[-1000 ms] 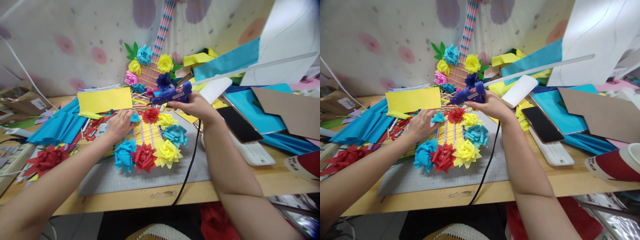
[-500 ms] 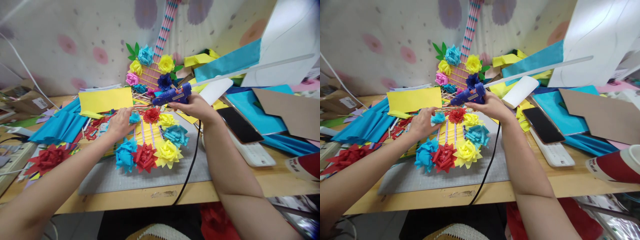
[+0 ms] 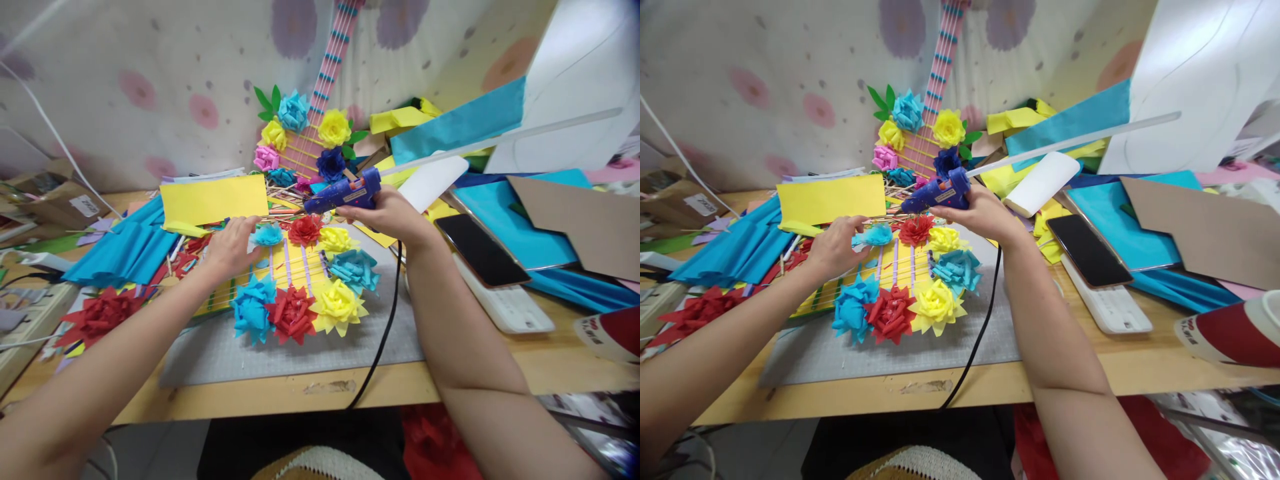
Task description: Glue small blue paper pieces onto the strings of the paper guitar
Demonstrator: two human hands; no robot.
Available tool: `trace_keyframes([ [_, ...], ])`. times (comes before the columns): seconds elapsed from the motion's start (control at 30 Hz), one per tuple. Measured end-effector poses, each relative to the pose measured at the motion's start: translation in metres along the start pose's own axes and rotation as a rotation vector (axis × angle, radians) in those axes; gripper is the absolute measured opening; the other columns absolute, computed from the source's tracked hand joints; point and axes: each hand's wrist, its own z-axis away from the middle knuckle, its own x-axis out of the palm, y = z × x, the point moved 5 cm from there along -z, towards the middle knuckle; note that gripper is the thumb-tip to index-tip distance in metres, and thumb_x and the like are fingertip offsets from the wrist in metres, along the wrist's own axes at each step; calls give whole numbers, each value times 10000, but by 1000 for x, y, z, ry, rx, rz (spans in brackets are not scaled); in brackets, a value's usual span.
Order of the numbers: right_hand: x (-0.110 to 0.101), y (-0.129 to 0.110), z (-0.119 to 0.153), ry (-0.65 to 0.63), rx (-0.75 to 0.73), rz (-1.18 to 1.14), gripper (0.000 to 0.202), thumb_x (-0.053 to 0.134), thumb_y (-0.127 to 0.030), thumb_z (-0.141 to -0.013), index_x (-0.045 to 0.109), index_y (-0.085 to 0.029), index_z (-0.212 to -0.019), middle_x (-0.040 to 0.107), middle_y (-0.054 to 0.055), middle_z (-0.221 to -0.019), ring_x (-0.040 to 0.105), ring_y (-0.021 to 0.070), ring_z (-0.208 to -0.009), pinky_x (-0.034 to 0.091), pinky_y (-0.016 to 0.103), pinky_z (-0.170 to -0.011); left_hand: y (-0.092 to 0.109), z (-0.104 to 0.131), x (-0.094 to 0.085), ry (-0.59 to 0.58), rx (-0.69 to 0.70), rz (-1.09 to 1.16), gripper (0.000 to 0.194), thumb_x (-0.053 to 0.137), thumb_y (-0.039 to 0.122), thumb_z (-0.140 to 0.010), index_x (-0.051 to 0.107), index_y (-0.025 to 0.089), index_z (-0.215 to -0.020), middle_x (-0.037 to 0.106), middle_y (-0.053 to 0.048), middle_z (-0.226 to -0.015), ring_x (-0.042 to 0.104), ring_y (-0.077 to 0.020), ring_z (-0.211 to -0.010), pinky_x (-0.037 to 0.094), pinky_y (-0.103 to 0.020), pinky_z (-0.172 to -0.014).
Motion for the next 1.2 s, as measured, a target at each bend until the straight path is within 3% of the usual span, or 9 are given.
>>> trace_keyframes([
  [0.13, 3, 1, 0, -34, 14, 9, 489, 605, -592, -676, 654, -128, -822, 587, 30, -659, 519, 146, -633, 413, 283, -595, -14, 6, -15, 138, -184, 266, 550, 609, 298, -676, 398, 184, -1171, 551, -37, -924, 531, -156, -761, 423, -281, -662],
  [0.23, 5, 1, 0, -61, 37, 44, 483, 601, -600, -676, 655, -129, -766, 587, 36, -641, 520, 149, -626, 407, 284, -585, -22, 12, -20, 188, -288, 387, 420, 577, 296, -703, 455, 179, -1087, 546, -22, -866, 505, -122, -675, 405, -255, -610],
  [0.37, 12, -2, 0, -105, 48, 105, 467, 600, -604, -675, 669, -150, -763, 606, 43, -661, 546, 179, -673, 418, 296, -611, -25, 20, -7, -1, -350, 465, 238, 492, 356, -770, 573, 171, -896, 599, -22, -784, 526, -130, -650, 391, -244, -579],
  [0.5, 22, -9, -1, -154, -16, 86, 436, 591, -583, -698, 680, -213, -912, 650, 38, -801, 573, 209, -803, 437, 311, -707, -20, 29, 6, -211, -321, 437, 320, 483, 458, -780, 622, 170, -781, 621, -15, -694, 527, -138, -615, 354, -237, -530],
  [0.6, 28, -7, -2, -175, 30, 153, 453, 584, -592, -692, 678, -177, -848, 630, 52, -783, 564, 221, -818, 427, 323, -716, -15, 30, 8, -282, -297, 422, 301, 559, 459, -732, 635, 171, -766, 621, -6, -674, 509, -122, -579, 340, -228, -513],
  [0.73, 34, -3, -3, -210, 68, 188, 472, 574, -602, -688, 657, -143, -764, 589, 50, -726, 549, 210, -791, 412, 318, -706, -11, 28, 9, -327, -289, 394, 295, 643, 464, -663, 655, 184, -753, 619, 4, -694, 487, -105, -560, 334, -226, -511],
  [0.97, 36, -4, -2, -216, 74, 194, 449, 588, -582, -698, 672, -164, -842, 596, 48, -751, 550, 216, -830, 416, 321, -736, -10, 24, 16, -390, -369, 434, 294, 696, 435, -601, 675, 180, -747, 604, -1, -661, 479, -106, -550, 332, -225, -497],
  [1.2, 35, -3, -3, -211, 64, 178, 462, 591, -573, -705, 677, -167, -906, 614, 54, -774, 557, 225, -841, 416, 332, -756, -8, 24, 11, -355, -406, 499, 236, 708, 400, -587, 685, 187, -689, 604, 13, -593, 482, -105, -529, 340, -228, -505],
])
